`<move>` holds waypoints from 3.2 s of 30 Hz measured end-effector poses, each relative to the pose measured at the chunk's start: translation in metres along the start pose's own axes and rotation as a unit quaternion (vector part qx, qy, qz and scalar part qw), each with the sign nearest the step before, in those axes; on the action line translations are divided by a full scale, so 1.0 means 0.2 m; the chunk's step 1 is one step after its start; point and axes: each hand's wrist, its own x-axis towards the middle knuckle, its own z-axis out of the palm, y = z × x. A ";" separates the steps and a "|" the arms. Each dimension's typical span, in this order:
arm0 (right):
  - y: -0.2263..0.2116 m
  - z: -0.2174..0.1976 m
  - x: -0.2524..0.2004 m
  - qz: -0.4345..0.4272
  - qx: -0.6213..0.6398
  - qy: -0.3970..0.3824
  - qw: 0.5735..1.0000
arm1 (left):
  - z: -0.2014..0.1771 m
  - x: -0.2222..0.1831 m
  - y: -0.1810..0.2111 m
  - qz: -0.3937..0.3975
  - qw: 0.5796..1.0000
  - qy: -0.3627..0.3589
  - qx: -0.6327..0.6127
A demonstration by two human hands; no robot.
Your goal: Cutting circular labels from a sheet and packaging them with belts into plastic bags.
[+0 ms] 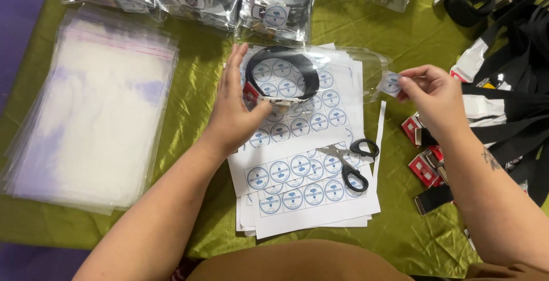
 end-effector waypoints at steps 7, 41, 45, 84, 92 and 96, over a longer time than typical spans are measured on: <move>0.15 0.14 0.22 0.086 0.263 -0.165 0.947 | 0.01 0.00 -0.04 -0.022 0.991 -0.084 0.106; -0.23 0.47 0.12 -0.137 0.150 -0.365 0.909 | 0.09 0.02 -0.16 0.077 0.985 -0.037 0.152; -0.27 0.49 0.10 -0.128 0.118 -0.363 0.915 | 0.08 0.02 -0.17 0.084 0.984 -0.037 0.150; -0.29 0.45 0.10 -0.079 0.032 -0.344 0.935 | 0.06 0.01 -0.13 0.119 0.964 -0.045 0.235; -0.10 0.11 0.09 0.019 0.069 -0.190 0.979 | 0.05 0.02 -0.14 0.168 0.915 -0.033 0.366; 0.02 -0.02 0.03 0.082 0.194 -0.032 0.977 | 0.03 -0.02 -0.06 0.211 0.894 0.011 0.395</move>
